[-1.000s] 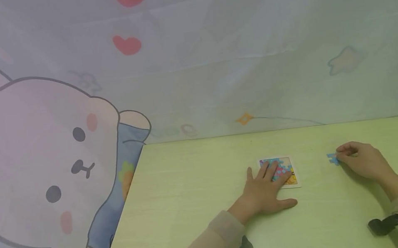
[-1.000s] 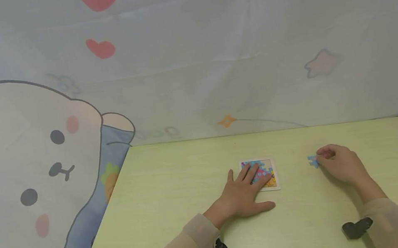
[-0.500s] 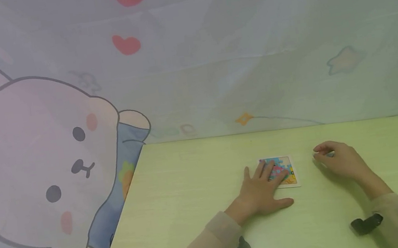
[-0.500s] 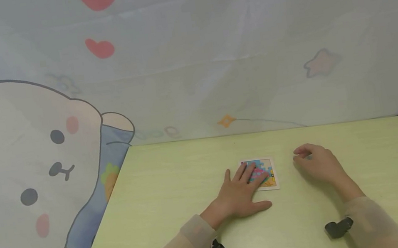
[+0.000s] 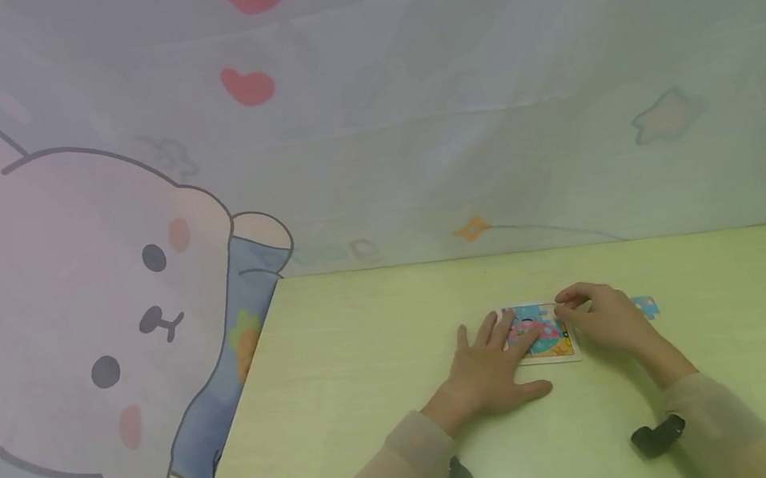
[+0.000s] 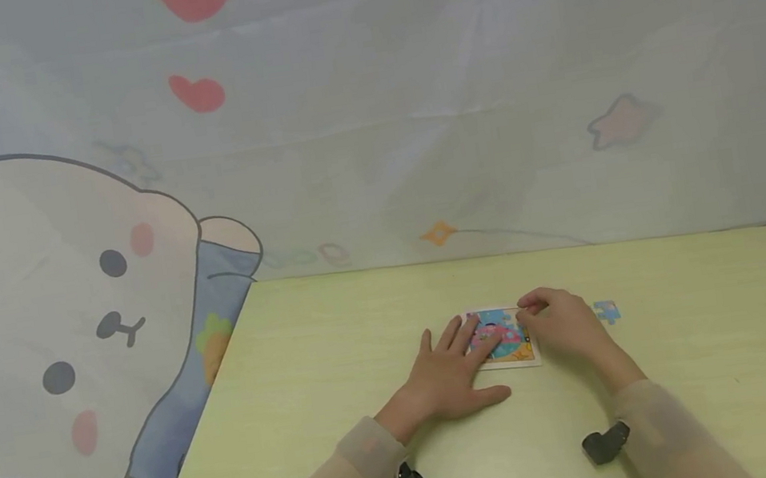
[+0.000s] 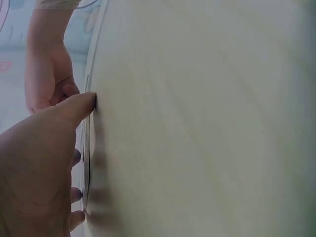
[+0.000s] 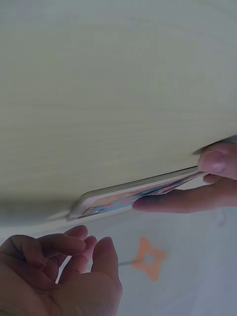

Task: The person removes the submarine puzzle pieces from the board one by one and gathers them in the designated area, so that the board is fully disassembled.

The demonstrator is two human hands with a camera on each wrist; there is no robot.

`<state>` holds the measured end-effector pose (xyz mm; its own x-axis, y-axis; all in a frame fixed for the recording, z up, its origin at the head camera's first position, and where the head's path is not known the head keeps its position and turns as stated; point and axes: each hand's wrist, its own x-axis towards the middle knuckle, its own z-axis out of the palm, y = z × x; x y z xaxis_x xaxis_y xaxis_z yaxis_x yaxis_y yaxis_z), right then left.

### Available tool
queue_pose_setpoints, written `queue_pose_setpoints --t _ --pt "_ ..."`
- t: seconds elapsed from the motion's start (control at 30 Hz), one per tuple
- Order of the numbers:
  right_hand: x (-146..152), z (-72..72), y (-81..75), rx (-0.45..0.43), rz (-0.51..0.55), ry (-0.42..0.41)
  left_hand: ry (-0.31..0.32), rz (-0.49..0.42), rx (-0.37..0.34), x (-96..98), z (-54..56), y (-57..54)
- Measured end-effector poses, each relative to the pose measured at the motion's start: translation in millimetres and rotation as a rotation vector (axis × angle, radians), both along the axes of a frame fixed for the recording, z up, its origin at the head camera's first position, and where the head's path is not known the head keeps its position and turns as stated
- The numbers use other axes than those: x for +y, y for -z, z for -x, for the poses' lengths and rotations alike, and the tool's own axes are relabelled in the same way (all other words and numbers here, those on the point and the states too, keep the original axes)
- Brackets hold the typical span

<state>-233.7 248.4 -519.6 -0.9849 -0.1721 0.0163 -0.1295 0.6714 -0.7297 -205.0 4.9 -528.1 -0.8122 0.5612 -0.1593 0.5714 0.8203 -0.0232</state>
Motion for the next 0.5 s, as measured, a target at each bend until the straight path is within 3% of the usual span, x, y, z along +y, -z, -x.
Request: queue_pose_setpoints --t 0.5 --pt "-21.5 10.1 8.0 -0.015 -0.018 -0.008 0.004 -0.002 -0.007 0.8 1.9 0.1"
